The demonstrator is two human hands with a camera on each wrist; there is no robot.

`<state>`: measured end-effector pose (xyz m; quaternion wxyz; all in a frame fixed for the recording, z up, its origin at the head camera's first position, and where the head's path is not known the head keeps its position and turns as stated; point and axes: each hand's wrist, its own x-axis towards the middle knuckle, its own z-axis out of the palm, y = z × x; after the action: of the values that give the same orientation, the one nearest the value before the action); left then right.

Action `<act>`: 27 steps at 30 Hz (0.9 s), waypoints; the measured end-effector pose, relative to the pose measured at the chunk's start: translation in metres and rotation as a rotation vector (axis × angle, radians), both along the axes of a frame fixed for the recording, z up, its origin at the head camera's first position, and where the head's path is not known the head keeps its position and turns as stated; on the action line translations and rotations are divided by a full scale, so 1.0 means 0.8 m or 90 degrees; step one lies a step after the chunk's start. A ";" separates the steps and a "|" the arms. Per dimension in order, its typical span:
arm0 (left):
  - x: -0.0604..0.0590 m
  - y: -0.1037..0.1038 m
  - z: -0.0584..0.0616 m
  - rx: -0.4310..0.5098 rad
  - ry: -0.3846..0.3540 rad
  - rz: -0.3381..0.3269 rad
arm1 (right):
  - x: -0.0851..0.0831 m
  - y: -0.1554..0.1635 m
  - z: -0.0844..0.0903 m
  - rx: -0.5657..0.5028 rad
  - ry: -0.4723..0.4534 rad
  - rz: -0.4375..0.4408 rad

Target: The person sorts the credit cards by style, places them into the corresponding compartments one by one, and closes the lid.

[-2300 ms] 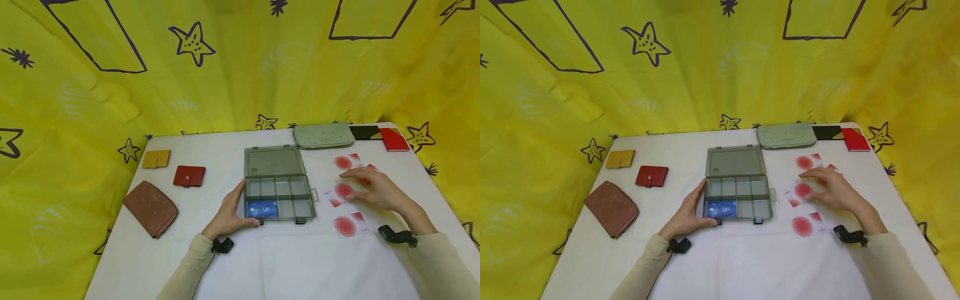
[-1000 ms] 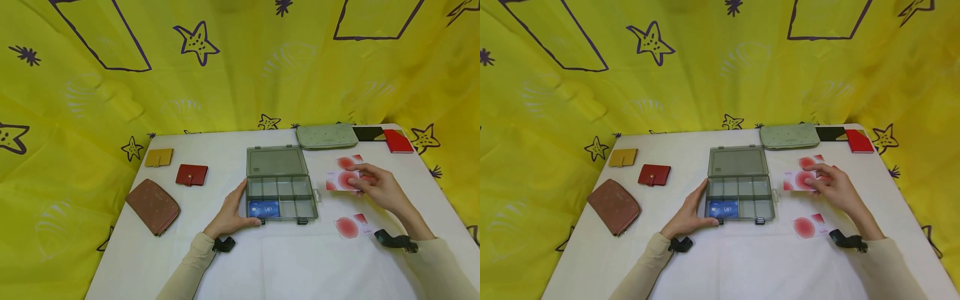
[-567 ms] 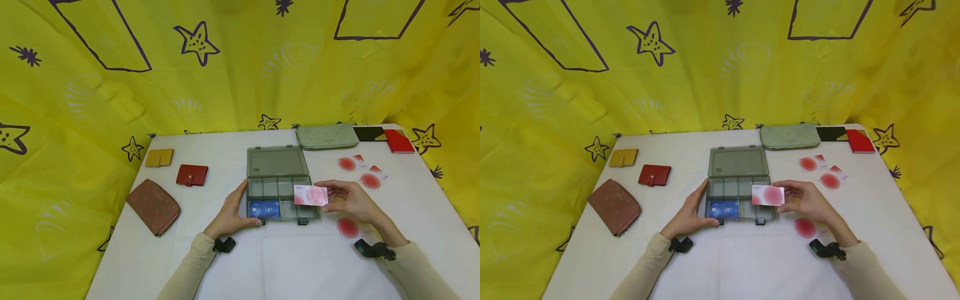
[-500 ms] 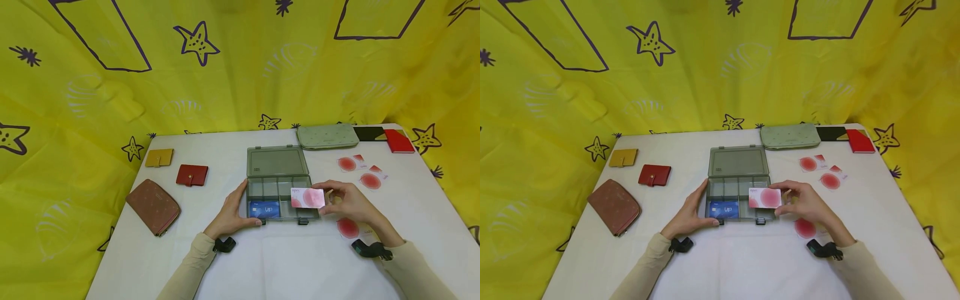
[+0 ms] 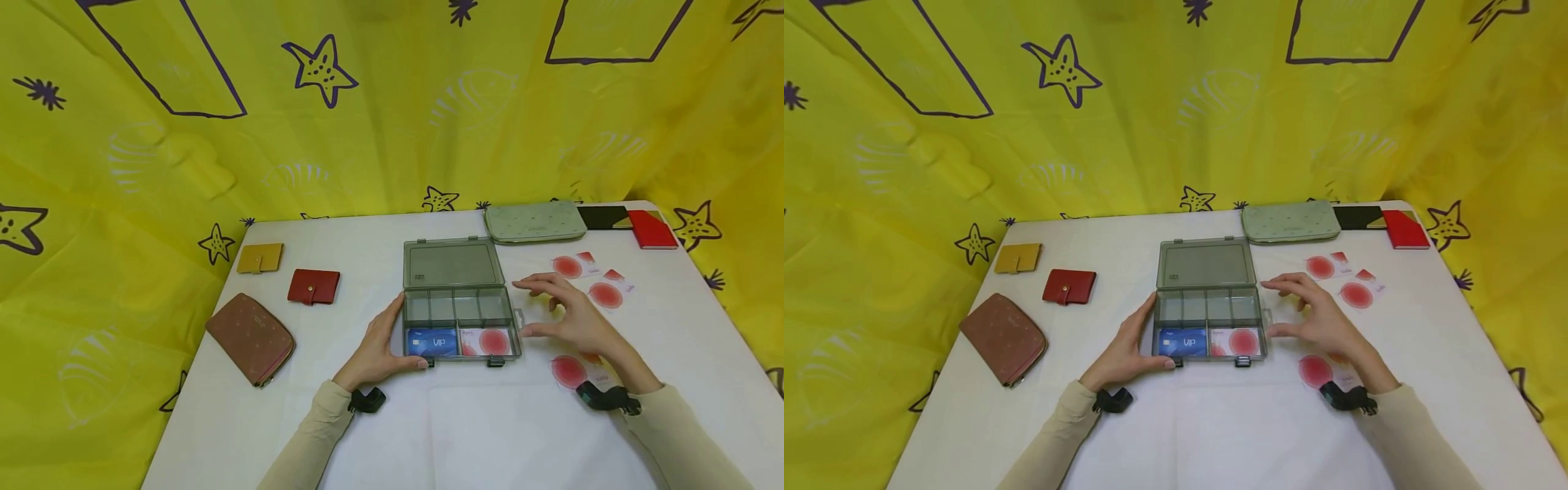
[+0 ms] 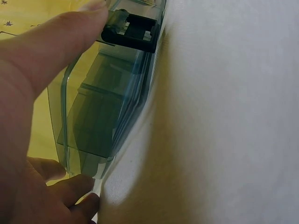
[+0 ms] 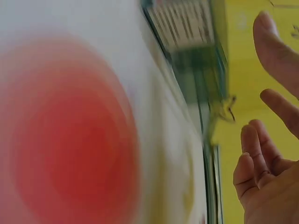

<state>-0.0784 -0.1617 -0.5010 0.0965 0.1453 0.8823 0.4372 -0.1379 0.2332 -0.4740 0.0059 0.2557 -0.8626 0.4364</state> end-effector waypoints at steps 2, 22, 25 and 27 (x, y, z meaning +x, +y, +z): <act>0.000 0.000 0.000 0.001 0.005 -0.002 | -0.012 0.021 0.004 0.008 -0.008 -0.043; 0.001 0.000 -0.001 0.002 -0.001 0.004 | -0.120 0.150 -0.001 0.210 -0.169 -0.084; 0.000 0.000 -0.001 0.002 0.005 0.001 | -0.124 0.144 0.001 0.233 -0.145 -0.069; 0.000 -0.001 -0.002 0.000 0.008 0.000 | -0.126 0.141 0.002 0.248 -0.141 -0.066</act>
<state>-0.0788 -0.1623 -0.5026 0.0907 0.1482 0.8827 0.4366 -0.2387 0.3456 -0.4722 -0.1160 0.1581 -0.9379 0.2861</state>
